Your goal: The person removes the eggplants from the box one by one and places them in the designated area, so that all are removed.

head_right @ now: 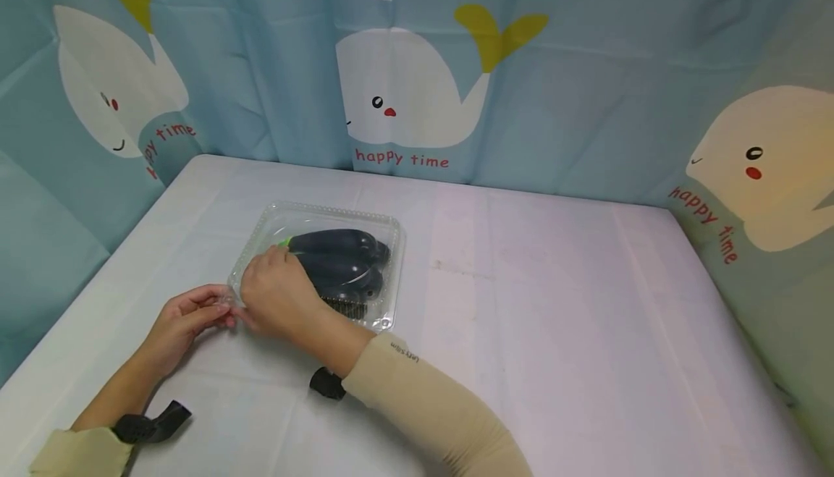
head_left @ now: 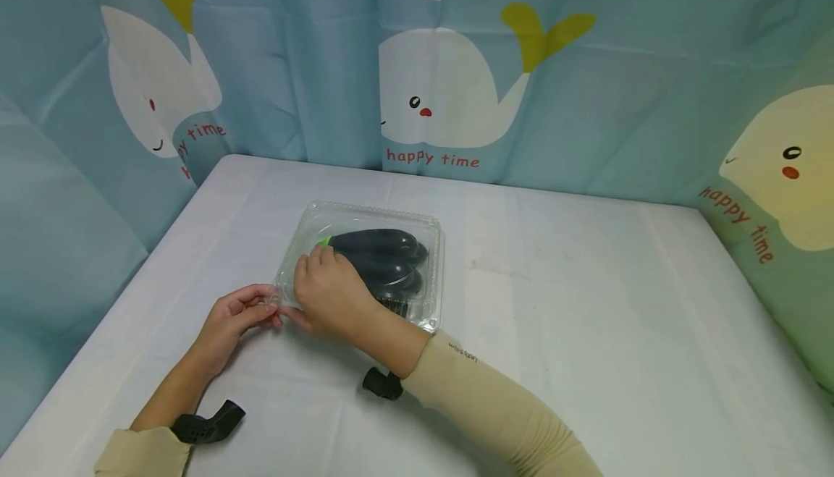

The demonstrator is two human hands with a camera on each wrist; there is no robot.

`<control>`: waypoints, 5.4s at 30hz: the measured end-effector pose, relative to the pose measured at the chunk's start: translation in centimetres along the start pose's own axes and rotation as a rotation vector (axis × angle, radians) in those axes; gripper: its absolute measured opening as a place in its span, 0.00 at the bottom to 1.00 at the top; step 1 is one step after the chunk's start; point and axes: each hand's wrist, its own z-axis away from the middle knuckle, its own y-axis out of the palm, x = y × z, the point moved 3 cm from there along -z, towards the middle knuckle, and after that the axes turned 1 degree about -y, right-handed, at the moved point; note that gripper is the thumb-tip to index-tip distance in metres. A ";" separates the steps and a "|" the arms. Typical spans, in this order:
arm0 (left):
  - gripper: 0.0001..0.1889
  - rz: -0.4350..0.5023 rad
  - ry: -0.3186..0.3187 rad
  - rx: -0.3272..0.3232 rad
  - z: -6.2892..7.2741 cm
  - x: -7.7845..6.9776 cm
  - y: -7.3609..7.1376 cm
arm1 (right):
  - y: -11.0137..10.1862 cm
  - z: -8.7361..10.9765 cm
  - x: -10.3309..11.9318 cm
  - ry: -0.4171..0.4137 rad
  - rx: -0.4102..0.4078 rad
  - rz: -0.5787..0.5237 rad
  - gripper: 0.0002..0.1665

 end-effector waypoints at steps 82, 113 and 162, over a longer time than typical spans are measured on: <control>0.06 0.039 0.016 -0.148 0.0 0.2 1.1 | 0.1 3.1 -0.7 -0.044 -0.091 -0.102 0.31; 0.08 0.021 -0.202 -0.081 -0.1 -0.5 1.2 | -0.1 12.6 -7.1 0.157 -0.055 -0.570 0.44; 0.16 0.217 -0.355 -0.212 -0.1 1.3 15.0 | 0.9 13.2 -6.5 0.155 -0.089 -0.615 0.46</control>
